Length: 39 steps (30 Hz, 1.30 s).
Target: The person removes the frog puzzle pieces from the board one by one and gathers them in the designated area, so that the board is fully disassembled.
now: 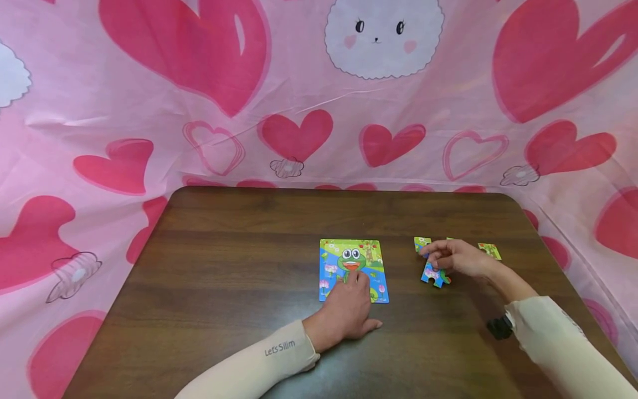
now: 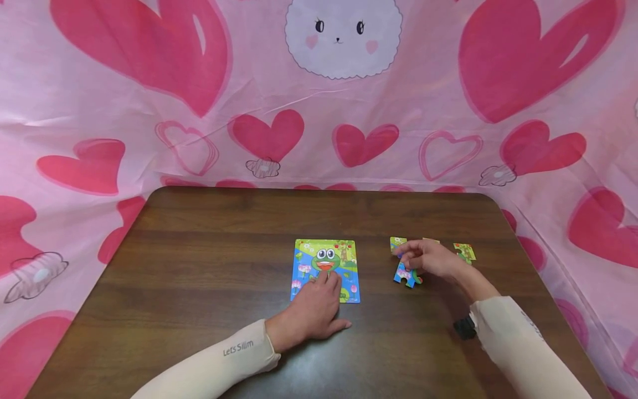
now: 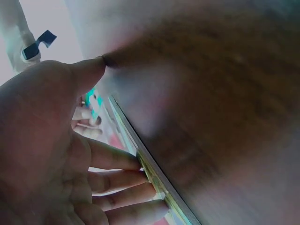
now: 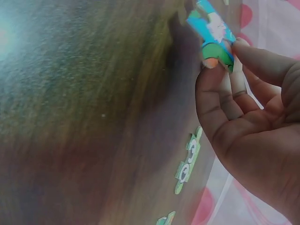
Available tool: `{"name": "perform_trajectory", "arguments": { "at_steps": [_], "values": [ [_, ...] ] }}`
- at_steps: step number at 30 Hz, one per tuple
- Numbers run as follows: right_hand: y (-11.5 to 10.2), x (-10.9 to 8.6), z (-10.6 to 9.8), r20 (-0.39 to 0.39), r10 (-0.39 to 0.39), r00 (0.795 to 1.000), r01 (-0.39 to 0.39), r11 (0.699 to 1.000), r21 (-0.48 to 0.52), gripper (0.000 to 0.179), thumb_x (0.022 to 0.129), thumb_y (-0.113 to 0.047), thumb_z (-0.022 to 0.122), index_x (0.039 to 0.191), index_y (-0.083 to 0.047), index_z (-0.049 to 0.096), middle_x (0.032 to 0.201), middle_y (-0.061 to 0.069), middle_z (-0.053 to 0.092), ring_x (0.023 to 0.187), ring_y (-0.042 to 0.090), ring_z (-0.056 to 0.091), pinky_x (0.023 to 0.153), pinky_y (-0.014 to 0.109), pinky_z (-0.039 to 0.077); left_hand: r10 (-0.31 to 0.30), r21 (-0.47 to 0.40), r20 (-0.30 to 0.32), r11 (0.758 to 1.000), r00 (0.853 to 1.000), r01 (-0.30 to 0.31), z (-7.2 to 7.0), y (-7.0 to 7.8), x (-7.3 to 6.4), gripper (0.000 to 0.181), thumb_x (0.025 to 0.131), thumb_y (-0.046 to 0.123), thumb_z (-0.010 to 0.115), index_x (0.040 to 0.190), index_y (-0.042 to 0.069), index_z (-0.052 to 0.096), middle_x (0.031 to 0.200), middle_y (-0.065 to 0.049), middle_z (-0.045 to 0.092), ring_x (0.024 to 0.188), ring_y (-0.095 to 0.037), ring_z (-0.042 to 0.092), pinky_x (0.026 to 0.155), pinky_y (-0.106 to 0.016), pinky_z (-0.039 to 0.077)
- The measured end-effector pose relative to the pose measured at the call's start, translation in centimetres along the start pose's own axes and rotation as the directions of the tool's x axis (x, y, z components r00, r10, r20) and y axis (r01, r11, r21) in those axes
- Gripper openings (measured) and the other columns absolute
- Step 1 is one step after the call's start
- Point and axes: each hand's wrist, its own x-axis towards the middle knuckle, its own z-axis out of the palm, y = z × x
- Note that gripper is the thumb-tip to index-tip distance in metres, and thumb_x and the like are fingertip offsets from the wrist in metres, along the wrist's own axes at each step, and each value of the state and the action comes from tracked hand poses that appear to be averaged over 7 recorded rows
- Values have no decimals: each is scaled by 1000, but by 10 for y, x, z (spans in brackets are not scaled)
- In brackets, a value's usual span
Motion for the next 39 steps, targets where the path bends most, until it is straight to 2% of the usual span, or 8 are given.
{"name": "perform_trajectory", "arguments": {
  "at_steps": [7, 15, 22, 27, 34, 39],
  "values": [
    [6, 1, 3, 33, -35, 999, 36, 999, -39, 34, 99, -1, 56, 130, 14, 54, 101, 5, 66, 79, 9, 55, 66, 25, 49, 3, -8, 4, 1000, 1000, -3, 1, 0, -1, 76, 89, 77, 50, 117, 9, 69, 128, -8, 56, 112, -21, 50, 77, -32, 56],
    [6, 6, 7, 32, -42, 999, 45, 995, -94, 32, 98, -1, 56, 127, 12, 57, 100, 8, 65, 83, 8, 57, 71, 25, 50, 3, -29, 24, 1000, 1000, -2, 1, 0, 0, 81, 89, 78, 49, 125, 8, 64, 129, -7, 55, 114, -21, 50, 82, -32, 57],
    [5, 4, 8, 5, -47, 999, 47, 994, -100, 32, 101, -6, 57, 128, 10, 58, 108, 15, 68, 86, 7, 58, 74, 25, 51, 1, -23, 20, 1000, 1000, -1, 1, 0, 0, 82, 89, 79, 48, 127, 7, 61, 129, -7, 55, 113, -21, 50, 81, -31, 56],
    [5, 3, 8, -16, -51, 999, 49, 991, -123, 32, 102, -14, 59, 127, 7, 60, 108, 13, 70, 83, 10, 56, 72, 27, 50, 1, -2, 14, 1000, 1000, -1, 2, 1, -1, 82, 89, 79, 48, 125, 8, 63, 127, -7, 55, 111, -21, 51, 80, -31, 56],
    [-2, 3, 3, -66, -36, 997, 24, 985, -169, 32, 104, -20, 58, 126, 2, 63, 112, 15, 71, 94, 11, 65, 79, 29, 55, -3, 10, 22, 1000, 1000, 3, 2, 1, 1, 85, 89, 80, 47, 131, 7, 60, 132, -8, 54, 115, -21, 50, 83, -31, 56],
    [-8, 4, 0, -68, -39, 997, 27, 985, -168, 33, 105, -20, 56, 128, 2, 62, 112, 18, 69, 96, 17, 65, 81, 30, 56, -8, 15, 26, 1000, 1000, 8, 1, 0, 1, 86, 89, 80, 46, 133, 7, 59, 133, -7, 54, 115, -21, 50, 83, -31, 57]
  ]
}}
